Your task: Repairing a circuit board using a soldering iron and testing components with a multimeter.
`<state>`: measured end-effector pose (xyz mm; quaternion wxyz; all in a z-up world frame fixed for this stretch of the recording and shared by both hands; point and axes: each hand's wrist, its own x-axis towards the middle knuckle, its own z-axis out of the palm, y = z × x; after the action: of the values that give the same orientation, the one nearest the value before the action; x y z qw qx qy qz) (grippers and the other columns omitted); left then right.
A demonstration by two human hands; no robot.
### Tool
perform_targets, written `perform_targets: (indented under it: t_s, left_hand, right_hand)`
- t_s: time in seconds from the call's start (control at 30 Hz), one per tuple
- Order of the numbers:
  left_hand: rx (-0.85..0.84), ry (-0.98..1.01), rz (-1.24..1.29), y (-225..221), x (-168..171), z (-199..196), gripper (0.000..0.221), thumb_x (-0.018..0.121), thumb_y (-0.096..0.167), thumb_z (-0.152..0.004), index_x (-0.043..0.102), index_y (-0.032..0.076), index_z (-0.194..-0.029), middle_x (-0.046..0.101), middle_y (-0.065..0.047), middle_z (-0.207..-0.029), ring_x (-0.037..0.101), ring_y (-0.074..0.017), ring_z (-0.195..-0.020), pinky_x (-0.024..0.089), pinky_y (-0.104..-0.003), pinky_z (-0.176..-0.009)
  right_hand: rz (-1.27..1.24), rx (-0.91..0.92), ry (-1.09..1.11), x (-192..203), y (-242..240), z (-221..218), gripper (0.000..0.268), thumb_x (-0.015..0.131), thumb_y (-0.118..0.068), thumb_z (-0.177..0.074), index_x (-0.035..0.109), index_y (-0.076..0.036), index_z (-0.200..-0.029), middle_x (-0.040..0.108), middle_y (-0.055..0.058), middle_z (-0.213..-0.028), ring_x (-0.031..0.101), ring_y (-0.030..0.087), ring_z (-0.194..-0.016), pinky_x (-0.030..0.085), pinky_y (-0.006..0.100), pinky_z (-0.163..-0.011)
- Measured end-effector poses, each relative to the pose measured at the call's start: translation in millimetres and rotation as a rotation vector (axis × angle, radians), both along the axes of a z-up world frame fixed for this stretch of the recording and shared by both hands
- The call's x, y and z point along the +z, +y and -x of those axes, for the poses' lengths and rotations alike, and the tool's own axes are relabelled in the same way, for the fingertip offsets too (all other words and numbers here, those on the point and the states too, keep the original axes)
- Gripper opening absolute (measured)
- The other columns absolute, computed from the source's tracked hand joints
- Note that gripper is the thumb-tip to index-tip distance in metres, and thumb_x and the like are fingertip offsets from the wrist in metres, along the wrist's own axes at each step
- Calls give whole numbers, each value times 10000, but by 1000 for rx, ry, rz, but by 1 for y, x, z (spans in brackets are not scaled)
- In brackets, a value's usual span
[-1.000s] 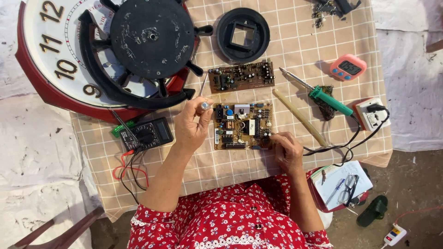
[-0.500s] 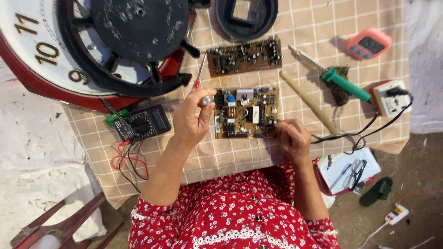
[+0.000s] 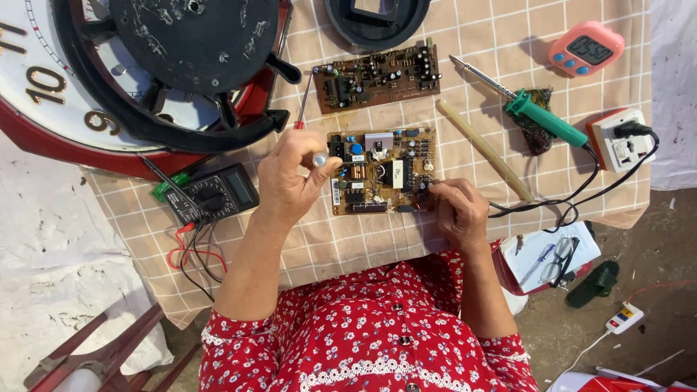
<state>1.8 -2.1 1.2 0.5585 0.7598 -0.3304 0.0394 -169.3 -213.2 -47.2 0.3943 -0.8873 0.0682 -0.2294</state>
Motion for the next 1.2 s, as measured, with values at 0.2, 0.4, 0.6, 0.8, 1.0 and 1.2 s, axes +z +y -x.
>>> perform_targets:
  t_s: [0.2, 0.4, 0.6, 0.8, 1.0, 1.2]
  left_hand:
    - [-13, 231, 41, -2, 0, -3, 272, 720, 150, -750, 470, 62, -815, 607, -63, -858, 591, -144, -579, 490, -197, -517]
    - [21, 160, -72, 3, 8, -6, 94, 665, 136, -792, 599, 100, -848, 622, -30, -748, 604, -165, -577, 489, -205, -520]
    - [-22, 34, -145, 3, 25, -10, 176, 542, 194, -871, 571, 89, -1009, 591, -86, -891, 564, -231, -601, 480, -303, -512]
    - [-42, 4, -126, 0, 20, -7, 423, 509, 63, -883, 377, 37, -1284, 614, -136, -909, 590, -305, -674, 502, -364, -544]
    - [-59, -25, -119, -2, 12, -11, 385, 593, 275, -839, 532, 48, -1144, 609, -137, -814, 565, -213, -584, 509, -289, -485]
    - [-14, -29, -165, -1, 18, -12, 273, 515, 276, -879, 580, 84, -1061, 557, -86, -895, 576, -219, -638, 502, -279, -494]
  right_hand:
    - [10, -5, -3, -6, -1, 1, 201, 505, 16, -814, 652, -121, -808, 604, 77, -706, 581, 286, -590, 476, 342, -591]
    - [24, -18, 15, -6, -1, 3, 202, 510, 11, -815, 656, -128, -813, 601, 73, -701, 584, 286, -594, 478, 338, -597]
    - [41, -19, 12, -5, -1, 2, 206, 504, 6, -817, 656, -133, -812, 603, 63, -701, 584, 278, -595, 481, 335, -609]
    - [42, -15, 23, -4, -1, 2, 209, 502, 13, -815, 651, -134, -821, 599, 65, -704, 579, 280, -599, 477, 338, -614]
    - [23, -20, 27, -4, 0, 2, 209, 499, 20, -816, 649, -125, -810, 598, 77, -698, 577, 292, -593, 476, 344, -602]
    - [40, -17, 25, -3, 0, 0, 218, 497, 28, -800, 649, -127, -815, 594, 73, -692, 569, 284, -577, 476, 340, -590]
